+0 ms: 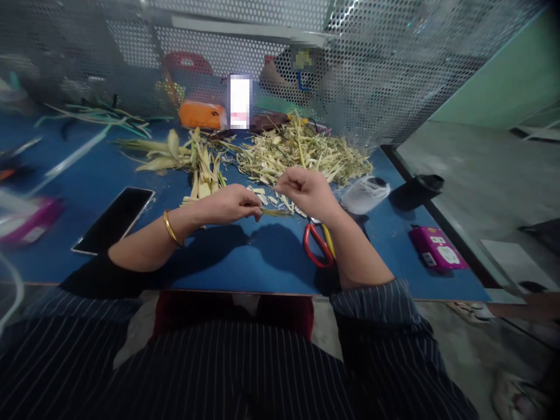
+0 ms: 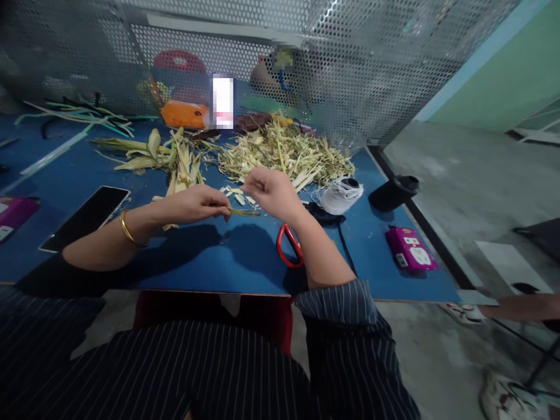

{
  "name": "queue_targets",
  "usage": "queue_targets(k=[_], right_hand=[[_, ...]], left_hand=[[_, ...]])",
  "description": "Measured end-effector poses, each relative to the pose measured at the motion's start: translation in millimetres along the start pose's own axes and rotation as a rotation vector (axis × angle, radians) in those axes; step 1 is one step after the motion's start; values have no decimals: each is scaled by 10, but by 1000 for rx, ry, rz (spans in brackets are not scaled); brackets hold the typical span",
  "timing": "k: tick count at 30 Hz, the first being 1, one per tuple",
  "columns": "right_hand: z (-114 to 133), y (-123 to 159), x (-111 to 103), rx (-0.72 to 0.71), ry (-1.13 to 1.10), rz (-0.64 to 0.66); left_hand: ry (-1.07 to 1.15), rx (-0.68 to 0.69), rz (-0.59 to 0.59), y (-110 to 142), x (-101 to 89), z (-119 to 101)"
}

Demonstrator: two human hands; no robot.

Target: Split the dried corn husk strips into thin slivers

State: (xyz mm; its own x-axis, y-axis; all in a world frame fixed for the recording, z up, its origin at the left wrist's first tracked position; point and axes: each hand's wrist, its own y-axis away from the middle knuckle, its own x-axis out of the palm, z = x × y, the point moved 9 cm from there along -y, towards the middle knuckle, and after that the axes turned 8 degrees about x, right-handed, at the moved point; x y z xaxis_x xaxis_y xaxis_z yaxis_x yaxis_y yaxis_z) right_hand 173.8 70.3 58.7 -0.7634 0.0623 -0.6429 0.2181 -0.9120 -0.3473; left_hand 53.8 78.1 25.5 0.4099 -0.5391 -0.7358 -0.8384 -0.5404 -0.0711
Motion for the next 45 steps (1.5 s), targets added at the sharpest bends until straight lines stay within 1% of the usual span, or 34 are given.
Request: queue_targets(k=[2, 4, 6, 8, 9, 11, 13, 14, 16, 19, 20, 22, 23, 24, 25, 26, 27, 29, 30, 31, 32, 34, 36, 38, 40, 45], right_hand=[[-174, -36, 25, 123, -145, 67], [-307, -51, 63, 223, -305, 114], [-390, -59, 95, 281, -455, 126], [-434, -65, 110, 303, -559, 119], [-445, -67, 107, 304, -584, 113], [-440, -68, 67, 285, -562, 82], [-390, -63, -21, 236, -481, 20], [-346, -54, -73, 205, -432, -21], [-229, -24, -173, 136, -342, -109], [-30, 54, -343, 27, -280, -273], [15, 89, -425, -4, -304, -343], [21, 156, -606, -37, -449, -469], [-19, 171, -675, -32, -551, -497], [-74, 164, -711, -11, -648, -486], [-130, 135, -699, 26, -724, -430], [-176, 93, -635, 78, -758, -336], [-214, 54, -521, 142, -749, -218], [-286, 24, -199, 293, -632, 13], [-326, 32, -37, 367, -563, 85], [-348, 36, 79, 408, -524, 92], [-346, 32, 170, 416, -534, 69], [-312, 14, 312, 387, -647, 3], [-346, 13, 396, 401, -779, -67], [-411, 28, 412, 430, -860, -133], [-451, 42, 385, 433, -898, -181], [-416, 54, 355, 380, -911, -209]], left_hand=[[-6, 66, -45, 6, -60, -66], [14, 85, -106, 21, -139, -105], [29, 81, -167, 39, -215, -129], [38, 72, -210, 52, -266, -144], [48, 61, -205, 53, -264, -141], [87, 25, -141, 46, -202, -114], [145, -28, -79, 46, -129, -61], [181, -57, -73, 49, -112, -26], [280, -129, -125, 60, -125, 72], [514, -233, -216, 75, -131, 256], [596, -259, -244, 76, -131, 317], [729, -295, -311, 75, -148, 432], [775, -304, -347, 75, -164, 480], [811, -309, -376, 75, -179, 518], [839, -306, -395, 72, -189, 542], [861, -297, -403, 67, -191, 549], [882, -286, -399, 60, -183, 544], [918, -262, -368, 45, -136, 501], [932, -250, -353, 39, -106, 471], [942, -241, -341, 35, -72, 441], [945, -234, -329, 33, -35, 412], [932, -227, -298, 26, 48, 357], [905, -225, -261, 18, 126, 314], [879, -216, -238, 9, 170, 280], [858, -197, -242, 1, 171, 252], [853, -170, -251, -2, 164, 204]])
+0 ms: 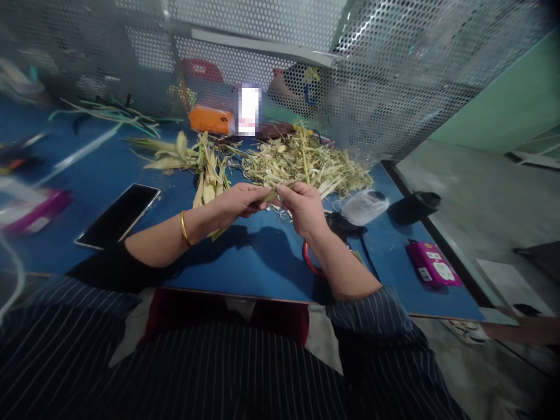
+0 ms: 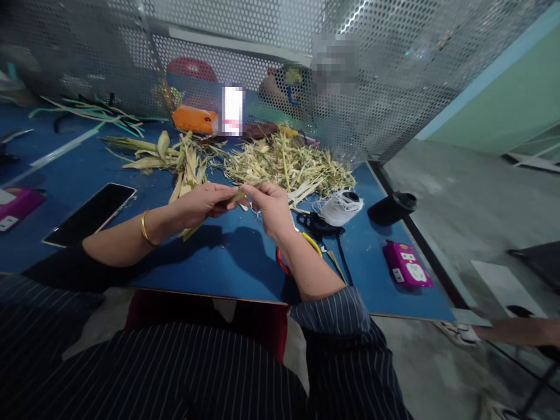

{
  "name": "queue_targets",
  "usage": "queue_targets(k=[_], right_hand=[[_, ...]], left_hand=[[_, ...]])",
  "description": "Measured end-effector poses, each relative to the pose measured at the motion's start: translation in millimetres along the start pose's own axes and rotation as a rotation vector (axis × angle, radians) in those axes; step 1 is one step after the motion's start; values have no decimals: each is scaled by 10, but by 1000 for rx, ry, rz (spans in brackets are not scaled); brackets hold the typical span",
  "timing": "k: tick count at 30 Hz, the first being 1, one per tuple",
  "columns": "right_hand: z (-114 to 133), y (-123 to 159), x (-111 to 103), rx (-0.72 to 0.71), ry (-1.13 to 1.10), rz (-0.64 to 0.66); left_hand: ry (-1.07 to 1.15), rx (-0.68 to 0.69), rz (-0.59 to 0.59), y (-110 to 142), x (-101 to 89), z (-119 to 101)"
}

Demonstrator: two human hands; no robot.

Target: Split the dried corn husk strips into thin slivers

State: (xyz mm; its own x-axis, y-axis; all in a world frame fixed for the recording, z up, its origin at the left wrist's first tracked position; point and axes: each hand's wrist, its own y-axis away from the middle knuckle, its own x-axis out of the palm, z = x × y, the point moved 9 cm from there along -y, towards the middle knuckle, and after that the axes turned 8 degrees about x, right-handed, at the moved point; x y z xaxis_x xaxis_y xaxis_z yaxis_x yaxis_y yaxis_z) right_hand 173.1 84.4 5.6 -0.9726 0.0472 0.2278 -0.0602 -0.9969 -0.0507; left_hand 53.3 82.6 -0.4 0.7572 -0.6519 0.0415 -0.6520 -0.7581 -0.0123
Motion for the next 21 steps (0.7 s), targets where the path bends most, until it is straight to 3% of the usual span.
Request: queue_targets(k=[5, 9, 12, 16, 21], right_hand=[[10, 16, 32, 30, 141, 30], [111, 48, 65, 34, 488, 166], [234, 65, 21, -34, 694, 166], [295, 69, 20, -94, 648, 144], [228, 57, 63, -92, 525, 136]], left_hand=[[-44, 7, -30, 4, -41, 14], [-56, -14, -126, -15, -171, 29], [-53, -14, -239, -30, -306, 20], [1, -41, -283, -43, -352, 46], [145, -87, -190, -66, -242, 117]])
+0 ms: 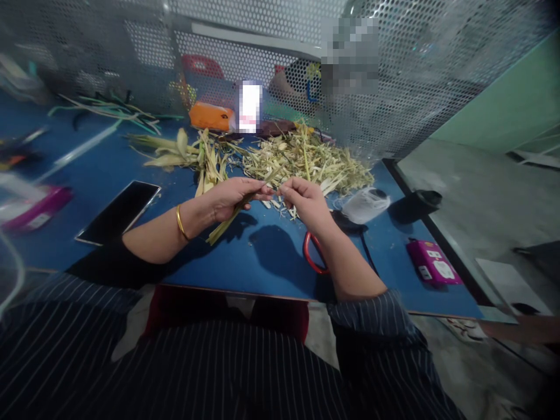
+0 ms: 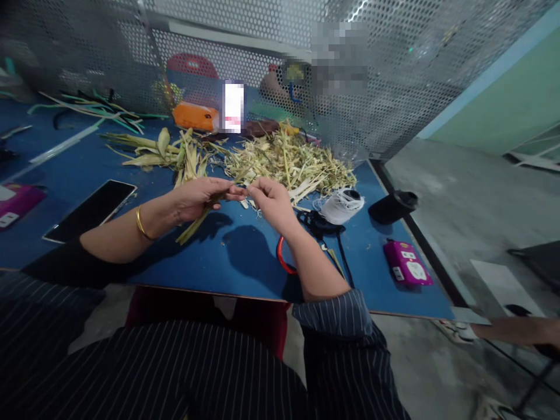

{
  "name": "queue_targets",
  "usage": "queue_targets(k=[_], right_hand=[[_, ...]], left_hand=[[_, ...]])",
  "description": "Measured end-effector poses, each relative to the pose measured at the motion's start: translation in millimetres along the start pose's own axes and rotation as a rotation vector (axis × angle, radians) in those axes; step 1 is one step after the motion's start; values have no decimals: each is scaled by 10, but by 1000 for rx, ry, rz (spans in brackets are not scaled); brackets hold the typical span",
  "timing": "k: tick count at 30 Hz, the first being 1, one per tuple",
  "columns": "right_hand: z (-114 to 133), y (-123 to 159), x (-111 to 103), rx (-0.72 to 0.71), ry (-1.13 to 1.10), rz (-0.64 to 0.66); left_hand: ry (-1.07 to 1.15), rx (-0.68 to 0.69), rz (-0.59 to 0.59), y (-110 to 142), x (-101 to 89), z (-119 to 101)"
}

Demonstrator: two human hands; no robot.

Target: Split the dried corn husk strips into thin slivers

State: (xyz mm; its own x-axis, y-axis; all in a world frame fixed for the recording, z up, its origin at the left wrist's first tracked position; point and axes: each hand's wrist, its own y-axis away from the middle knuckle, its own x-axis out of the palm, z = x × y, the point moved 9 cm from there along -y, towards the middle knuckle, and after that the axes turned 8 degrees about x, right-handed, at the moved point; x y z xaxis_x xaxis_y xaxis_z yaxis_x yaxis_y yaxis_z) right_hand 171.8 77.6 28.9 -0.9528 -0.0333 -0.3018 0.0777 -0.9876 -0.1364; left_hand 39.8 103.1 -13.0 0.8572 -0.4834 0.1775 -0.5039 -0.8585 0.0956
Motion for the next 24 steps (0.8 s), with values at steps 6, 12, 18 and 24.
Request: queue_targets(k=[6, 12, 18, 24], right_hand=[[8, 3, 35, -10, -126, 18], [-51, -9, 96, 24, -170, 51], [-55, -5, 78, 38, -94, 40], [-45, -1, 49, 4, 80, 67]], left_hand=[[61, -45, 65, 24, 89, 50], [16, -72, 143, 67, 172, 87], [10, -62, 221, 83, 182, 51], [-38, -84, 170, 81, 126, 14]])
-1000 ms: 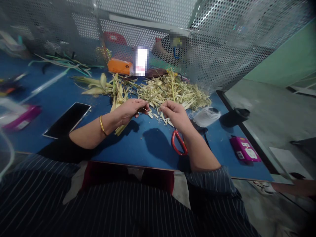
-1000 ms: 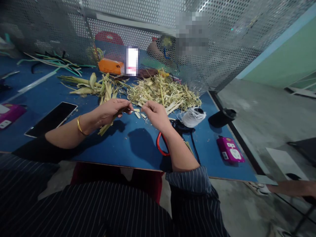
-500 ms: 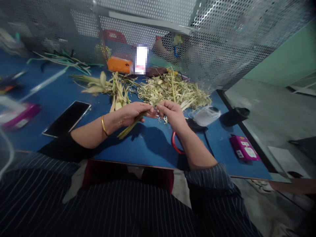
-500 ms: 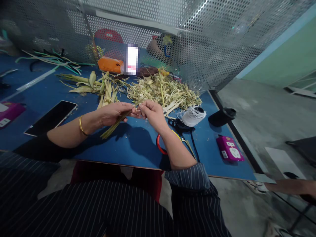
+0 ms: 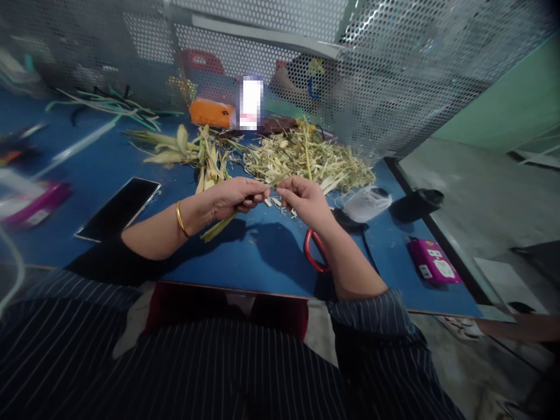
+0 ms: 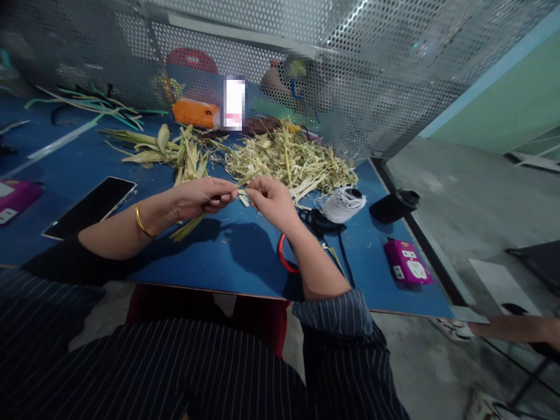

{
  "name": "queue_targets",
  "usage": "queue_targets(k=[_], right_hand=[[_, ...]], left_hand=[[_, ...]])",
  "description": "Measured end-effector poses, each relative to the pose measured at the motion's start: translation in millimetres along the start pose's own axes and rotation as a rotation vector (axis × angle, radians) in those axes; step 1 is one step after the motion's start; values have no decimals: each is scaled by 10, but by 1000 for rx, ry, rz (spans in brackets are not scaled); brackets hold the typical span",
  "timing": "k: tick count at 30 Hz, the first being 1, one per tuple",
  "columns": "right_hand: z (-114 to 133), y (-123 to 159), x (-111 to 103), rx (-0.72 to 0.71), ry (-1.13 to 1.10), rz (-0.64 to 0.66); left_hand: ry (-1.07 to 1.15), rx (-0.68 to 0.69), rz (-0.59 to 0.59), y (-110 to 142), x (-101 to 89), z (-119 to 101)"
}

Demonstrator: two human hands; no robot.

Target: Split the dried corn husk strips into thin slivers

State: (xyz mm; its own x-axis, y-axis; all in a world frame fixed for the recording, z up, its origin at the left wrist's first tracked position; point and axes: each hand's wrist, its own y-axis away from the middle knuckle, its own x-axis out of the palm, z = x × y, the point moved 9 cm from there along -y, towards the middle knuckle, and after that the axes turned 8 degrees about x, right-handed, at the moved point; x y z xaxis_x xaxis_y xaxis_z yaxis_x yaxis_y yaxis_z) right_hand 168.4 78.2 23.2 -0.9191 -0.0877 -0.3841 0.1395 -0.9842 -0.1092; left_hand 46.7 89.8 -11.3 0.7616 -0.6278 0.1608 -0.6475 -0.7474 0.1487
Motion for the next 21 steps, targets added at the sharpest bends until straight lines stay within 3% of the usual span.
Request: queue_targets(k=[5, 12, 16, 19, 21], right_hand=[[29, 18, -89, 6, 238, -4], [157, 68, -242, -77, 175, -171], [188, 93, -289, -115, 194, -253], [198, 104, -283, -133, 201, -272], [201, 110, -249, -142, 209, -269]], left_hand=[[-34, 62, -88, -13, -101, -64], [-168, 56, -276, 11, -243, -108], [-264, 145, -412, 39, -376, -211], [-299, 220, -427, 51, -386, -280], [-245, 228, -368, 31, -321, -263]])
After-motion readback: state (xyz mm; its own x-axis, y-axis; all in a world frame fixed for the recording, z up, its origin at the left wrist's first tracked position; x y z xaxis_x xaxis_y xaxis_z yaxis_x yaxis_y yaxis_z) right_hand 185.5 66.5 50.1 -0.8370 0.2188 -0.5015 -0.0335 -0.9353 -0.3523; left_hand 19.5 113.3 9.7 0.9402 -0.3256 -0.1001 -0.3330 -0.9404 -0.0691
